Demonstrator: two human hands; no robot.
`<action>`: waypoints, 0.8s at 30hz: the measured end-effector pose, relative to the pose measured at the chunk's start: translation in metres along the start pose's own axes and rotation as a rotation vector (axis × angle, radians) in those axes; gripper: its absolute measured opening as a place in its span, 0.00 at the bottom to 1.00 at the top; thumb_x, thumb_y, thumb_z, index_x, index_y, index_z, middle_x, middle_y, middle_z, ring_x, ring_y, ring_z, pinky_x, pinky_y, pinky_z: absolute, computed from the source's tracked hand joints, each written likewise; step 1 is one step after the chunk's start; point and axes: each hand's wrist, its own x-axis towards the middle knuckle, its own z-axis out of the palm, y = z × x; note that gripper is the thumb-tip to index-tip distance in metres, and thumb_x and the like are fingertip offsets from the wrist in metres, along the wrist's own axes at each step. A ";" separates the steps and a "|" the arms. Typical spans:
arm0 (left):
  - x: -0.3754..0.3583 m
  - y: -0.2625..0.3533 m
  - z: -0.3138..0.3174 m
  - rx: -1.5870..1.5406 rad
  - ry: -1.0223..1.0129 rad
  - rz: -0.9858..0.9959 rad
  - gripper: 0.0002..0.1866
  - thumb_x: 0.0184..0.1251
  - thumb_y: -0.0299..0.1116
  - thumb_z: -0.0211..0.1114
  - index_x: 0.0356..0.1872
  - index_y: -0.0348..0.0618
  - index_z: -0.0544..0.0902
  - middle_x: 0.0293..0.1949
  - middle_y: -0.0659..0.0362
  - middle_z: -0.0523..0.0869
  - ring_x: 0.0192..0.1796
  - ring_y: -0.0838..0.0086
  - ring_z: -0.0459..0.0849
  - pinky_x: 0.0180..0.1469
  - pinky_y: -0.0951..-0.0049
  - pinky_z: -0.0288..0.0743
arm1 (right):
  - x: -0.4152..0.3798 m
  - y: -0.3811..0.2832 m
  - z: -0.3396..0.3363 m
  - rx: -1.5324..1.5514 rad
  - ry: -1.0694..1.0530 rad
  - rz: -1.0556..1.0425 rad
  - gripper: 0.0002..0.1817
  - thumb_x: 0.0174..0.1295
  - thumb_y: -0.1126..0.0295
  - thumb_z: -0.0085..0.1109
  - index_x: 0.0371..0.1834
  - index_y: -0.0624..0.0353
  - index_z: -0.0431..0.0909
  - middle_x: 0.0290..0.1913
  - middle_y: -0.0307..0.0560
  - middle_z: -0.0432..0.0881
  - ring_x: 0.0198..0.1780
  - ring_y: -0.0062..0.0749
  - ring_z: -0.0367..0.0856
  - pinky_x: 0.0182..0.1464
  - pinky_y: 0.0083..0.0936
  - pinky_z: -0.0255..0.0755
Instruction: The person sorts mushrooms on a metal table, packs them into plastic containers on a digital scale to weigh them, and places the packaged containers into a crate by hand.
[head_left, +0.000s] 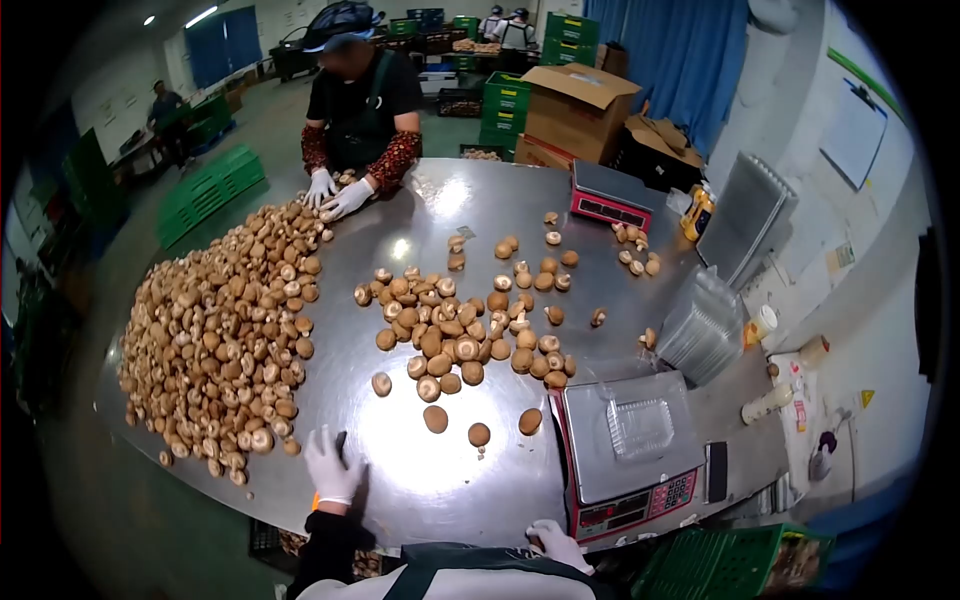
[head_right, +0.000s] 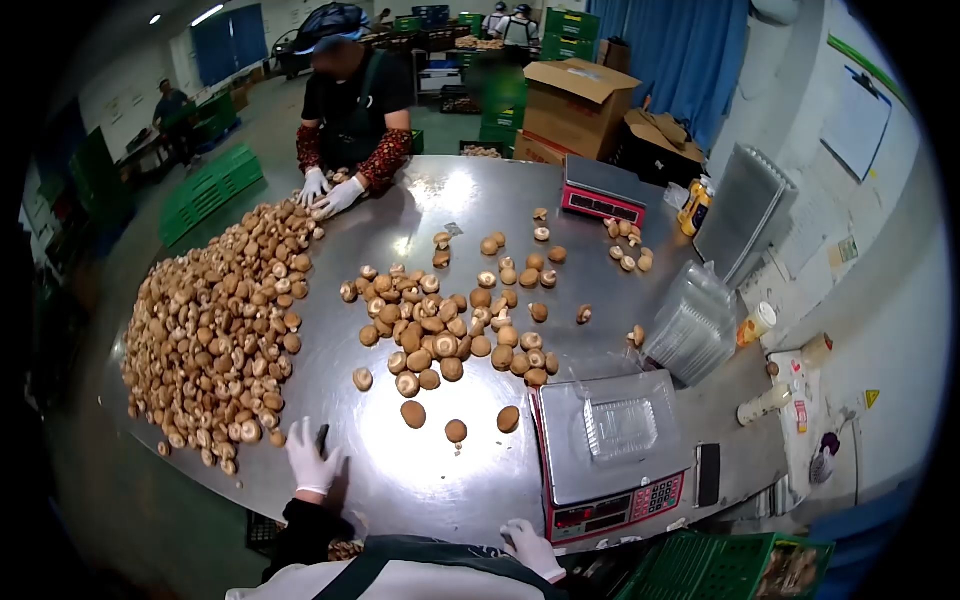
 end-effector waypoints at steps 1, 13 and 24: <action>0.012 0.006 0.010 -0.077 -0.039 0.055 0.48 0.42 0.42 0.74 0.66 0.38 0.61 0.64 0.36 0.60 0.64 0.41 0.61 0.66 0.53 0.58 | 0.010 -0.011 -0.003 0.207 0.133 -0.099 0.19 0.57 0.68 0.60 0.52 0.55 0.72 0.51 0.55 0.71 0.50 0.53 0.76 0.48 0.35 0.74; 0.111 0.066 0.124 -0.622 0.028 0.013 0.42 0.46 0.36 0.73 0.64 0.34 0.63 0.60 0.42 0.62 0.63 0.51 0.63 0.63 0.60 0.63 | 0.198 -0.005 -0.006 0.172 0.614 0.320 0.43 0.49 0.68 0.59 0.70 0.62 0.49 0.63 0.64 0.63 0.58 0.60 0.68 0.55 0.44 0.68; 0.182 0.111 0.155 -0.804 -0.276 0.210 0.44 0.49 0.37 0.74 0.69 0.50 0.62 0.69 0.45 0.53 0.69 0.55 0.62 0.67 0.64 0.62 | 0.320 -0.024 -0.035 0.408 0.604 -0.152 0.35 0.55 0.68 0.59 0.68 0.60 0.59 0.64 0.59 0.67 0.60 0.48 0.72 0.60 0.33 0.67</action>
